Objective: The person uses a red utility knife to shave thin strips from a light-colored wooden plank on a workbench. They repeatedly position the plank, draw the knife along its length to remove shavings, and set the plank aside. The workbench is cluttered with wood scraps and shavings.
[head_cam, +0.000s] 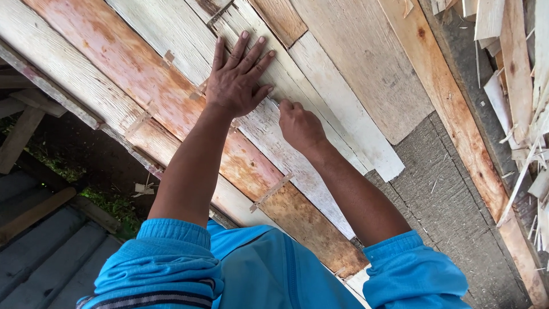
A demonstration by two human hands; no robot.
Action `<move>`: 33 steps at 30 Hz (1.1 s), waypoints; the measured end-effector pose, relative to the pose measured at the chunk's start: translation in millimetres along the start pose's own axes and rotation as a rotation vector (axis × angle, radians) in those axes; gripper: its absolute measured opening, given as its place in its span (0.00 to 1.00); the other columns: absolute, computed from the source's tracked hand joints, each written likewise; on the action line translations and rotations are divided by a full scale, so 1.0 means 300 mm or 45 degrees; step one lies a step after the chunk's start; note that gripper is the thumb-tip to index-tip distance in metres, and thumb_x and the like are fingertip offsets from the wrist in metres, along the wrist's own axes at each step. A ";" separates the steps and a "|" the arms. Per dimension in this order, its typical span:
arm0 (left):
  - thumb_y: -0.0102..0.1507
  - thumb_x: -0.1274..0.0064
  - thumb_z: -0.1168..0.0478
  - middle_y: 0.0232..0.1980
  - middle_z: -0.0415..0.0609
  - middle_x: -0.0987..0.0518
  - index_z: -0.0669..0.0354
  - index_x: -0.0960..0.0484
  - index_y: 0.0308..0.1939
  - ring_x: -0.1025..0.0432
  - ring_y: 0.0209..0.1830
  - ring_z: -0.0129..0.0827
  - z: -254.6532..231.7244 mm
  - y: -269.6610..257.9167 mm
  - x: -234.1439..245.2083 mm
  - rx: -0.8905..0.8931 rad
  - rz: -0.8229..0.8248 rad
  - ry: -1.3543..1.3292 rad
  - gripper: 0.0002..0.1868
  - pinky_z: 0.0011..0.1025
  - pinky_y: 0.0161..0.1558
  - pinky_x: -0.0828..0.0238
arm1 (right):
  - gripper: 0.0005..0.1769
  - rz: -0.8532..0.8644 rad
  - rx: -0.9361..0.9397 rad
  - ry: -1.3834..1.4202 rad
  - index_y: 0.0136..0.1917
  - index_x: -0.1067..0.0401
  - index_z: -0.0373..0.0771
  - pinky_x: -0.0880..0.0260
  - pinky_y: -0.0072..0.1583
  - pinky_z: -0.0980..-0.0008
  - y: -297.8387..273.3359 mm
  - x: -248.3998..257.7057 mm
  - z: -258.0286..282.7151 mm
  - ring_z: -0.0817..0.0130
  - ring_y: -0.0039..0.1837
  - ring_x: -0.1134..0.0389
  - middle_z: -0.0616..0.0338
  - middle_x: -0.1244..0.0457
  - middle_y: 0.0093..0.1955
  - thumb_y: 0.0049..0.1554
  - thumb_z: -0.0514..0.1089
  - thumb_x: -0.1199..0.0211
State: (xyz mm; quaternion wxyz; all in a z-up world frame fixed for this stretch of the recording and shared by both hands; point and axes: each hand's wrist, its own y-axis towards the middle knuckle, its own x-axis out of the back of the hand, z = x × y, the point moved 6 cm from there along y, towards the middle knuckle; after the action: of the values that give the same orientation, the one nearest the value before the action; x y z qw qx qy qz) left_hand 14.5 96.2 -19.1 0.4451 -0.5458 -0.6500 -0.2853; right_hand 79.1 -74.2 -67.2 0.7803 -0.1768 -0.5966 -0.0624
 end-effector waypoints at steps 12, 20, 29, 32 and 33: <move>0.73 0.71 0.34 0.86 0.47 0.53 0.46 0.48 0.84 0.65 0.85 0.53 -0.005 -0.005 0.003 -0.082 -0.121 -0.053 0.39 0.64 0.76 0.84 | 0.09 0.074 -0.041 0.024 0.56 0.36 0.34 0.36 0.25 0.61 -0.078 0.011 -0.022 0.53 0.27 0.34 0.47 0.35 0.38 0.66 0.42 0.47; 0.72 0.72 0.34 0.86 0.45 0.55 0.44 0.50 0.84 0.67 0.85 0.51 -0.008 -0.001 -0.003 -0.044 -0.070 -0.045 0.39 0.63 0.76 0.86 | 0.10 0.149 -0.055 0.073 0.55 0.37 0.33 0.36 0.26 0.59 -0.151 -0.011 -0.056 0.52 0.28 0.34 0.46 0.35 0.40 0.67 0.43 0.47; 0.71 0.78 0.30 0.87 0.43 0.58 0.41 0.54 0.84 0.70 0.86 0.49 -0.016 0.011 -0.005 -0.001 0.007 -0.032 0.41 0.58 0.77 0.90 | 0.10 0.101 -0.050 0.011 0.55 0.37 0.34 0.36 0.25 0.62 -0.238 -0.020 -0.087 0.55 0.28 0.34 0.47 0.35 0.40 0.67 0.43 0.47; 0.71 0.79 0.30 0.87 0.44 0.57 0.43 0.52 0.84 0.70 0.86 0.50 -0.015 0.012 -0.008 -0.011 -0.009 -0.032 0.42 0.59 0.77 0.89 | 0.12 0.123 -0.067 0.054 0.58 0.37 0.32 0.35 0.25 0.61 -0.250 -0.008 -0.085 0.54 0.29 0.33 0.44 0.34 0.43 0.66 0.43 0.45; 0.71 0.78 0.30 0.87 0.45 0.56 0.44 0.50 0.84 0.69 0.85 0.50 -0.014 0.010 -0.007 -0.019 -0.030 -0.037 0.42 0.61 0.77 0.88 | 0.13 0.183 -0.090 0.114 0.59 0.37 0.32 0.34 0.26 0.60 -0.253 -0.006 -0.086 0.52 0.30 0.32 0.42 0.34 0.45 0.65 0.42 0.44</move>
State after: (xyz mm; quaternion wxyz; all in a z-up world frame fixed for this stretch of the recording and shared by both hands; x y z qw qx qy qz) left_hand 18.5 92.4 -19.4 0.4282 -0.5455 -0.6607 -0.2874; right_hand 78.8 -154.1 -59.3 0.8018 -0.2437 -0.5445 -0.0351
